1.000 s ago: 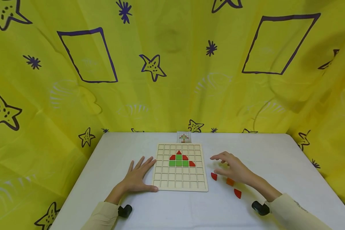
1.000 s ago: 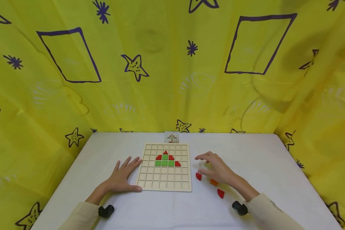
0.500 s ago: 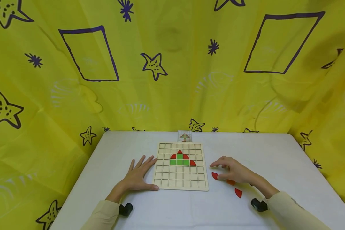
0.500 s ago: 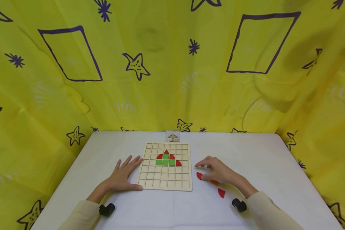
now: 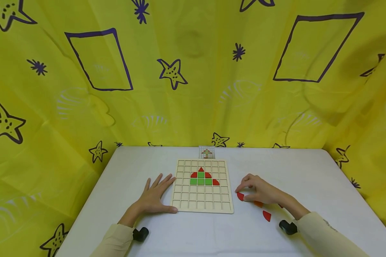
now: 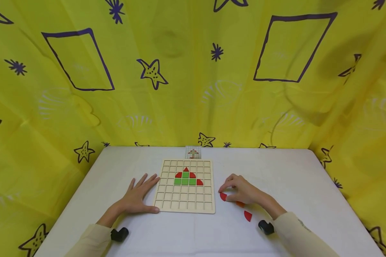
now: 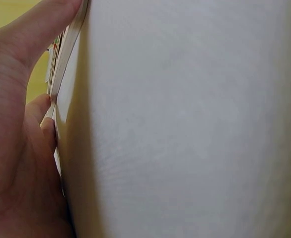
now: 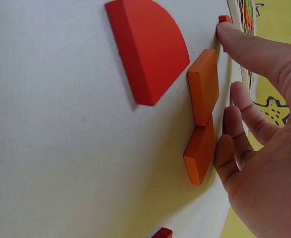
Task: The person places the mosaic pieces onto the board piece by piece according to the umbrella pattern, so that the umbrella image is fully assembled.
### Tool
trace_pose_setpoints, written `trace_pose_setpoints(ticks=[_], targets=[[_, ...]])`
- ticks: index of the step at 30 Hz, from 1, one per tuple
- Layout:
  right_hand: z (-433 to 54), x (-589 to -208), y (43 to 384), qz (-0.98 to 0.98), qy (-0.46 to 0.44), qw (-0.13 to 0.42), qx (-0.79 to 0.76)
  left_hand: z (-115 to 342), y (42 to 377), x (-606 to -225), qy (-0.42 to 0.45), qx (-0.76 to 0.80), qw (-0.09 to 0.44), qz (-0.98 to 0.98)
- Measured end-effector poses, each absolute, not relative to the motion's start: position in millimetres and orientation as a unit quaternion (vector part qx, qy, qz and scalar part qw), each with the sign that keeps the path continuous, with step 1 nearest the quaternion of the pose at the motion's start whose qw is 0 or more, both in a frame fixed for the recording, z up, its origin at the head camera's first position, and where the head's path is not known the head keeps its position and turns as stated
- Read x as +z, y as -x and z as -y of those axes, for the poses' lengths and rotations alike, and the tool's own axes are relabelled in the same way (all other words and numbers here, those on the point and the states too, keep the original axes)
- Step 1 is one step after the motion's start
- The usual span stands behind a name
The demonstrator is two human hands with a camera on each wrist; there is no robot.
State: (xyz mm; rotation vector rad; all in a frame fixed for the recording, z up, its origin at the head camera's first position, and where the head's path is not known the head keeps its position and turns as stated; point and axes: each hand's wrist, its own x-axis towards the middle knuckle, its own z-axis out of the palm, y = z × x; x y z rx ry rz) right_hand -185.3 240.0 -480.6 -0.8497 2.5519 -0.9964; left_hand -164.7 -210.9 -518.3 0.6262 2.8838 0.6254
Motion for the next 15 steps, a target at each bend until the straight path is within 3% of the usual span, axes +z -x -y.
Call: trace_pose_setpoints(ticks=[15], targets=[[-241.6, -484.5, 184.0, -0.887, 0.288, 0.117, -0.342, 210.1, 164.1, -515.5, -0.207, 0.211, 0.063, -0.953]])
